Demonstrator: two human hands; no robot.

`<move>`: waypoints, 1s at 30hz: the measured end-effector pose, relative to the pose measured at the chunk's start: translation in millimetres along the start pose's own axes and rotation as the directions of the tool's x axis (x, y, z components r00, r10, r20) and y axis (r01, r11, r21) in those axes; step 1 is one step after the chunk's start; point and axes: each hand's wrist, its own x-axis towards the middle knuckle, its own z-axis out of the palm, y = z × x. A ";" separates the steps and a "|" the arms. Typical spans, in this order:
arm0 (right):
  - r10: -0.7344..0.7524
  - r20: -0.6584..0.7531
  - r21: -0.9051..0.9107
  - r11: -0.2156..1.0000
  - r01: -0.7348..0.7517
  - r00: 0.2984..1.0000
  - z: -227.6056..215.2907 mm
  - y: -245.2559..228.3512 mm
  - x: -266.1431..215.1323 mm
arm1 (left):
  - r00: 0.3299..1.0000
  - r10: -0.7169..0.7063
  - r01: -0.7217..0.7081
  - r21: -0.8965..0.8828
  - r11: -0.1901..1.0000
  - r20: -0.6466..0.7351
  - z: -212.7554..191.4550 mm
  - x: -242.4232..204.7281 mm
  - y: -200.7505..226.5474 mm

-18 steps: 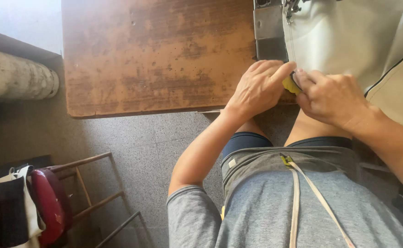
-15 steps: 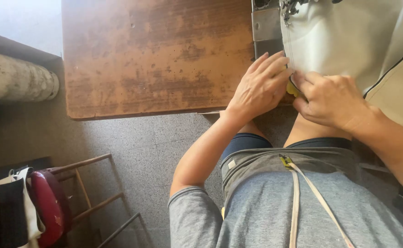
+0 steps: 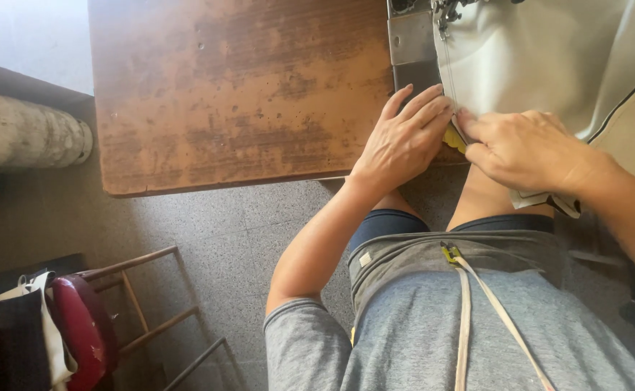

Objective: The person uses a sewing machine to stitch a seam on a piece of white fabric. After sewing, they use scissors to trim the excess fabric along the stitched edge, carefully following the seam line.

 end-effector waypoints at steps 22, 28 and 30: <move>-0.090 -0.344 -0.269 0.963 -0.006 0.935 40.6 -0.9 -0.9 | 0.996 -0.075 0.073 0.041 0.996 0.054 -2.7 -6.0 0.7; -0.107 -0.379 -0.284 0.959 -0.005 0.919 46.1 2.5 1.8 | 0.996 -0.078 0.076 0.052 0.996 0.031 -3.7 -4.8 2.3; -0.154 -0.451 -0.360 0.933 -0.021 0.879 51.1 4.2 3.7 | 0.996 -0.084 0.082 0.067 0.994 0.027 -5.0 -3.8 2.5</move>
